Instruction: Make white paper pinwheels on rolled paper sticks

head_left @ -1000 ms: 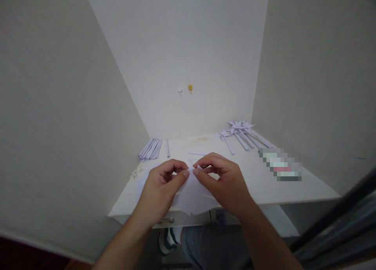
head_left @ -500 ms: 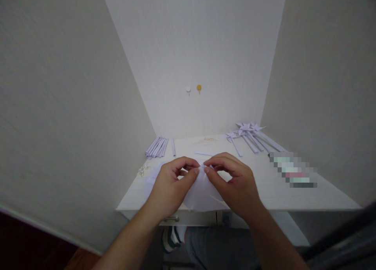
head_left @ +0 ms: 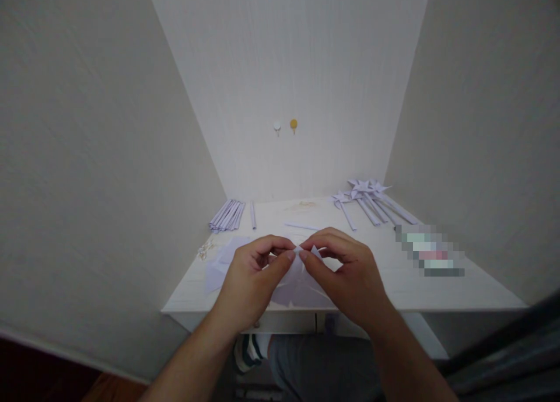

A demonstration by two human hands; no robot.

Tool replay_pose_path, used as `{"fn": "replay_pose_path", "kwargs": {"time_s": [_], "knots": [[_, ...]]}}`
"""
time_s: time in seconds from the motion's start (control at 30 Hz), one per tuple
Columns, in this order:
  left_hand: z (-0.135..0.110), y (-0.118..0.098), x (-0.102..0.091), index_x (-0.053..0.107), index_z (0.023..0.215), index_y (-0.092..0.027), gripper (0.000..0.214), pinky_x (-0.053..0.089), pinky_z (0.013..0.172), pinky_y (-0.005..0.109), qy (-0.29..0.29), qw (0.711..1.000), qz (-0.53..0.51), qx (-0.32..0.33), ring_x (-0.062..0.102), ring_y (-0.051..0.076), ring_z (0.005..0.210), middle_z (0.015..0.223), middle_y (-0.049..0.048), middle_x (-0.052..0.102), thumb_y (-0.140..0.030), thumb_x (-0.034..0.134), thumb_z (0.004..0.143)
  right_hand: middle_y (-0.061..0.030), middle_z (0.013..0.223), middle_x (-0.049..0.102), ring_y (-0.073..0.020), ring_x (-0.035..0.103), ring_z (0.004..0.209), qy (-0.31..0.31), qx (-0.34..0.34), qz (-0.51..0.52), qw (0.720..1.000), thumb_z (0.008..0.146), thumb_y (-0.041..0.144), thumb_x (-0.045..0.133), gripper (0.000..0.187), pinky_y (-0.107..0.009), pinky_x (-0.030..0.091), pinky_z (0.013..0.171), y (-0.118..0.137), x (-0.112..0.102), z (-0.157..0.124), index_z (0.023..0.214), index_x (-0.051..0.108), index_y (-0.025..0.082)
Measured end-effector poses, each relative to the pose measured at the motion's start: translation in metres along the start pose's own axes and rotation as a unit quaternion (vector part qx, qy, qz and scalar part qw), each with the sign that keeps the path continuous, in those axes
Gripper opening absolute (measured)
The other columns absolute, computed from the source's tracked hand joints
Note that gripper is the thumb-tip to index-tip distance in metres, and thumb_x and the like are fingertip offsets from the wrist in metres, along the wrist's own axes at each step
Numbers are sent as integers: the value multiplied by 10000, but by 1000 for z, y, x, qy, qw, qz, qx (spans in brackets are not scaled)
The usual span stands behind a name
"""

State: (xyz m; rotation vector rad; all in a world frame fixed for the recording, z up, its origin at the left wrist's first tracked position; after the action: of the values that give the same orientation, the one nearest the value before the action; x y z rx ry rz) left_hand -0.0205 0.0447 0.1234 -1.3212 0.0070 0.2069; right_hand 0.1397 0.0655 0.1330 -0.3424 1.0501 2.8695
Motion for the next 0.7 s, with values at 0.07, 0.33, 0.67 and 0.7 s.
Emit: {"fn": "replay_pose_path", "kwargs": {"time_s": [0.07,0.33,0.67,0.7], "knots": [[1,2,1,756,805,-174,188,441,520,222,-3,1000,-6,-8,585,136,589,701,22,701,-349,766,736,-28,873,735,-180,679,782,-10,5,-2,1000,855,169,711,97,-308,573,662,-1,0,0,905,728,250],[2,9,-2,759,817,-171,180,436,540,214,-6,1000,6,7,566,127,615,712,13,680,-344,778,769,-21,841,715,-179,660,784,-11,-43,-30,999,869,121,700,122,-324,541,713,6,2,-1,905,726,235],[1,1,-2,756,805,-164,161,413,537,203,9,999,38,23,548,113,607,685,-1,657,-325,764,812,-36,854,710,-172,650,795,-14,-40,-22,999,888,115,682,86,-319,521,732,6,2,-3,901,730,185],[1,0,-2,757,804,-164,157,415,537,201,10,999,41,24,551,112,607,683,-2,659,-320,763,811,-37,855,709,-172,650,797,-12,-41,-21,999,877,105,688,95,-318,523,736,7,2,-3,910,733,183]]}}
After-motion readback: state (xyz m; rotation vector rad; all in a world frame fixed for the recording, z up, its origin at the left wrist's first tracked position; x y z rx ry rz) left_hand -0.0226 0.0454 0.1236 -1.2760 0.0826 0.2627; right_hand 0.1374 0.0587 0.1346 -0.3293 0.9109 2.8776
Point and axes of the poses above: each hand's wrist, its own z-axis towards the middle knuckle, its own x-axis out of the palm, y = z × x, the point moved 7 cm from there along z, towards the middle knuckle
